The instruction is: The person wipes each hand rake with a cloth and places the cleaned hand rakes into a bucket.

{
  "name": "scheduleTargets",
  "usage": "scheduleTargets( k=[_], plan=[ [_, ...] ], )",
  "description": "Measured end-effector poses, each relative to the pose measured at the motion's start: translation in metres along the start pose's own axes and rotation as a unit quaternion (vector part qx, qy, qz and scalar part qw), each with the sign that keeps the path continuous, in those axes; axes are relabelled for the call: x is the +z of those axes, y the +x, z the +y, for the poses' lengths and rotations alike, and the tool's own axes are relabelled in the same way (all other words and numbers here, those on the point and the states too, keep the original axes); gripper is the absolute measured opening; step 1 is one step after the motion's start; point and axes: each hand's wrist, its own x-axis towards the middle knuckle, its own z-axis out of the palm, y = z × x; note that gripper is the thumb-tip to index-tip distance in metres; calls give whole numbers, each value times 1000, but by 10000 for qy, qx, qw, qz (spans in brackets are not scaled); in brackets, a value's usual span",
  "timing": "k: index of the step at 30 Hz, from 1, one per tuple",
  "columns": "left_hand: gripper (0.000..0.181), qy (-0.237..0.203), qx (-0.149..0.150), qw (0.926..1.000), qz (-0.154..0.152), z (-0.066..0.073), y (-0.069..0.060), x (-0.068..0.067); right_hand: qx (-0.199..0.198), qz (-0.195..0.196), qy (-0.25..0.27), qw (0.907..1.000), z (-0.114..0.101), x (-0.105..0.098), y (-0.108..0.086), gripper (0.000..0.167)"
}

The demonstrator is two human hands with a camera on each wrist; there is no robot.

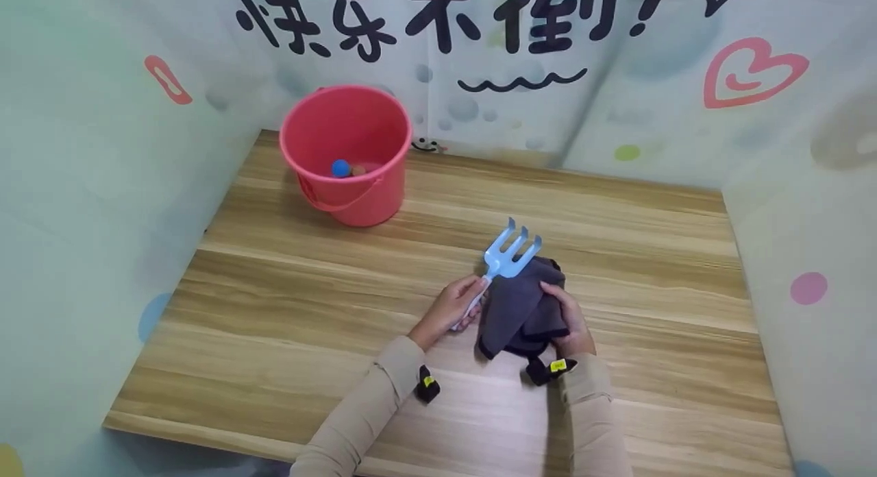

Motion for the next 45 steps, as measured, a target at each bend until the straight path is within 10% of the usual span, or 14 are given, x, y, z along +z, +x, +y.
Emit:
scheduleTargets(
  k=[15,24,31,39,45],
  plan=[
    [38,1009,135,9948,-99,3,-3,5,-1564,-1080,1967,9619,2,-8,5,34],
    [34,1340,-10,9910,-83,4,-3,7,-2046,-839,2324,9471,3,-11,4,35],
    [44,1101,-281,9928,380,4,-1,7,-2631,-772,3074,9112,5,-15,0,28],
    [47,237,-315,9985,389,2,0,4,-1667,-113,2493,9539,1,-10,2,26],
    [47,-381,-127,9984,387,1,1,2,-372,-750,1528,9847,-1,-7,7,27]
  ],
)
